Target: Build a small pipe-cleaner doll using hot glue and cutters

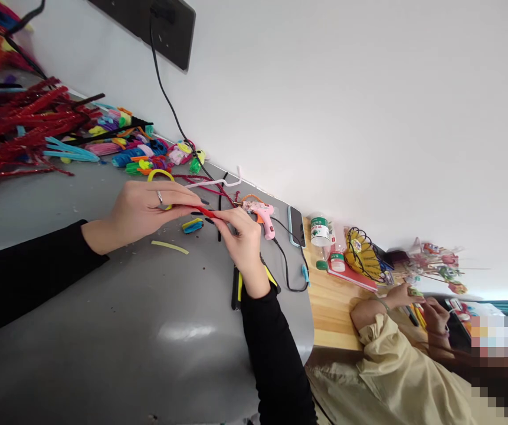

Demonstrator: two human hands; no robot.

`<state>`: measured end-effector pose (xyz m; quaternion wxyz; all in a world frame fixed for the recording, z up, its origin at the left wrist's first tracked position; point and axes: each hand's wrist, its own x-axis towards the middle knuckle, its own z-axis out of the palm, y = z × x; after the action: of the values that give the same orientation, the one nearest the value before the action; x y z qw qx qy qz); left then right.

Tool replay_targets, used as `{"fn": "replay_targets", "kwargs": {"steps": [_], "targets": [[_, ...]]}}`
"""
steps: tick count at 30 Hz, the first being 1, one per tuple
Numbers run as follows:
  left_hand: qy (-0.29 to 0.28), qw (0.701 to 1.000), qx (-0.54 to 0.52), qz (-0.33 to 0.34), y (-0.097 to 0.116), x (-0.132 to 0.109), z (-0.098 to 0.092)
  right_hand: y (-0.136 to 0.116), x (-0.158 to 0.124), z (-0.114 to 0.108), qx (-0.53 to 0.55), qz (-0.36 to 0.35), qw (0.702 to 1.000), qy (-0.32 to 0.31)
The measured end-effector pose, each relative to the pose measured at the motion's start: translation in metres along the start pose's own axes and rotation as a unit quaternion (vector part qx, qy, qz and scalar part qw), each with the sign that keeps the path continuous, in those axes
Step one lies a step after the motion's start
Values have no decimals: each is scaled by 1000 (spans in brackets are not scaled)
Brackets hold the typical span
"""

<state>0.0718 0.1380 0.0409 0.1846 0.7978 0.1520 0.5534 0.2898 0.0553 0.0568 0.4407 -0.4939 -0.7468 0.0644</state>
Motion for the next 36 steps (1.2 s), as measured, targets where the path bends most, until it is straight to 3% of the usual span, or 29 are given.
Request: {"fn": "replay_targets", "kwargs": {"steps": [6,17,23,36], "targets": [[1,1000,4,-31,-1,0,1,2,0,0,-8,-5,1000,10],[17,1000,8,1,-5,-4,2,-1,1,0,8,-7,1000,15],[8,1000,11,-16,-5,-4,1,-3,1,-1,-4,-1,1000,16],[39,996,58,61,-6,-3,6,-4,2,-2,12,-19,1000,11]]}}
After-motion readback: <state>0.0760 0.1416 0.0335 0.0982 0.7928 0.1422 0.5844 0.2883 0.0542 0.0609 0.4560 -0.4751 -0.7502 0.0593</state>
